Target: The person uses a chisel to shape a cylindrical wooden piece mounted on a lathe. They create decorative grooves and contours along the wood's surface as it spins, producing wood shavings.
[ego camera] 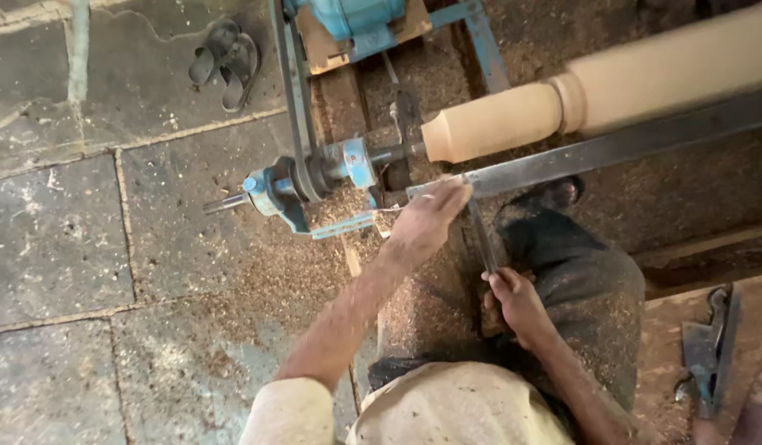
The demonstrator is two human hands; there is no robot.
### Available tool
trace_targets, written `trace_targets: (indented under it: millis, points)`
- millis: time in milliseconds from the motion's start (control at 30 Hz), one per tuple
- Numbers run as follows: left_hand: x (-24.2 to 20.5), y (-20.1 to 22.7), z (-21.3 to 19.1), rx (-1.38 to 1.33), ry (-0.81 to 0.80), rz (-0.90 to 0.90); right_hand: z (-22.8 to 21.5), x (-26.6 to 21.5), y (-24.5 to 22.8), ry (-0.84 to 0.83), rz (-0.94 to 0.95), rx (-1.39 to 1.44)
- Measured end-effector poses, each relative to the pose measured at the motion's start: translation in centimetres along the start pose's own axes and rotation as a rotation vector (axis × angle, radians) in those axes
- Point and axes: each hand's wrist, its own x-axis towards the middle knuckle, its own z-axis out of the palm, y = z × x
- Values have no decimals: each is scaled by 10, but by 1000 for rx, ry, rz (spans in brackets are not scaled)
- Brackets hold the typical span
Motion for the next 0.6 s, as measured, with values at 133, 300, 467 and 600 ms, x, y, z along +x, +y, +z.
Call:
trace_targets:
  millis: [133,300,467,600]
  points:
    - [21,-27,37,293,441,674,8,1,-10,-31,21,260]
    - [32,-48,68,308,486,734,15,-15,-38,44,-33,156]
    - [33,-45,69,322,531,682,17,-20,-62,45,-14,120]
    - [34,-43,62,291,529,657,17,-20,-72,53,21,140]
